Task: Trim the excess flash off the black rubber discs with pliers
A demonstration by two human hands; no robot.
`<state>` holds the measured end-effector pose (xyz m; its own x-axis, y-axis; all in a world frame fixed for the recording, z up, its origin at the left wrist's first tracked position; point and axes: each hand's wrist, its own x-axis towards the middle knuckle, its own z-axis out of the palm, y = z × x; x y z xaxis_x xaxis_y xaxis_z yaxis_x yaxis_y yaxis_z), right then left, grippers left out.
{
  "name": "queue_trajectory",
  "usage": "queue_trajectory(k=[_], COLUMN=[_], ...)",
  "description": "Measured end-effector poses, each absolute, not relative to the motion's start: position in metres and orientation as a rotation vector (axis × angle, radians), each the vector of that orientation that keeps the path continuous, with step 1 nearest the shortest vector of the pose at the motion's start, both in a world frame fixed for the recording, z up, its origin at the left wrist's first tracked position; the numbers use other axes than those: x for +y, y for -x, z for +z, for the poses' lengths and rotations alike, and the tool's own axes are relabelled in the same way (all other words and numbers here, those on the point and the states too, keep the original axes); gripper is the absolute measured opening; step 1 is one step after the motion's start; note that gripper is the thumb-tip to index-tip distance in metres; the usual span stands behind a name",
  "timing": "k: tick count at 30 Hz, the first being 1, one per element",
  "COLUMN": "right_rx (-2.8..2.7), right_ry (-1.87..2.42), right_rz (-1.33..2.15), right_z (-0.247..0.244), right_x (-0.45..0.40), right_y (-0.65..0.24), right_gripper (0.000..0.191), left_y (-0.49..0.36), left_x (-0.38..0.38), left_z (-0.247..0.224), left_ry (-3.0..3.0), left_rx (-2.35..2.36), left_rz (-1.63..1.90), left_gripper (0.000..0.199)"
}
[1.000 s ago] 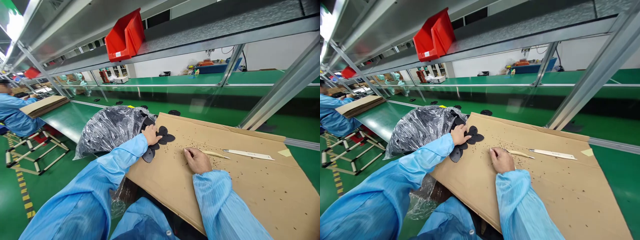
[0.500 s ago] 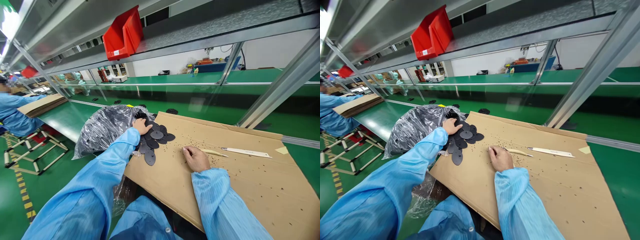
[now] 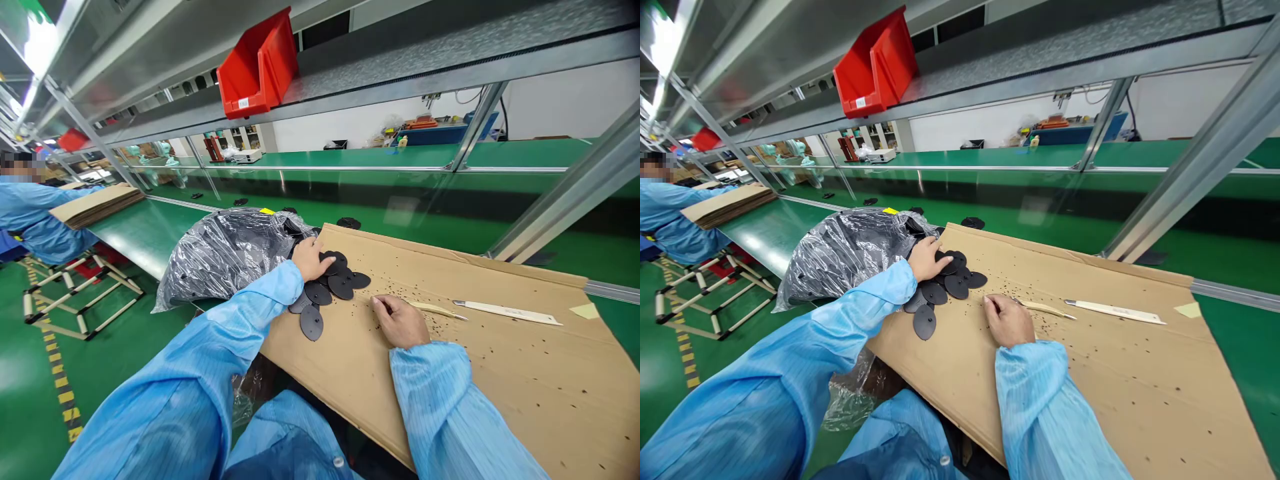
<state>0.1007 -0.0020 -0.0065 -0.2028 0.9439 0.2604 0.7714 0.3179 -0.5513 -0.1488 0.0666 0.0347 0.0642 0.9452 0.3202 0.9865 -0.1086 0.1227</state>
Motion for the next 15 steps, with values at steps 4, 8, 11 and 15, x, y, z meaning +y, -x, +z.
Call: queue_trajectory(k=[4, 8, 11, 15], right_rx=[-2.046, -2.039, -2.044, -2.067], right_ry=[1.509, 1.521, 1.534, 1.546], right_rz=[0.419, 0.422, 0.437, 0.467], right_z=[-0.005, -0.004, -0.004, -0.007], right_x=[-0.002, -0.003, -0.002, 0.003], right_y=[-0.1, -0.099, -0.099, -0.103], right_gripper=[0.035, 0.035, 0.037, 0.038], left_y=[0.175, 0.187, 0.176, 0.149], left_x=[0.092, 0.098, 0.088, 0.07], left_z=[0.046, 0.042, 0.033, 0.021], left_ry=[1.973, 1.974, 2.046, 2.145], left_rx=[-2.194, -2.348, -2.256, -2.17], left_rz=[-0.458, -0.308, -0.311, -0.387], left_gripper=[0.069, 0.078, 0.067, 0.054])
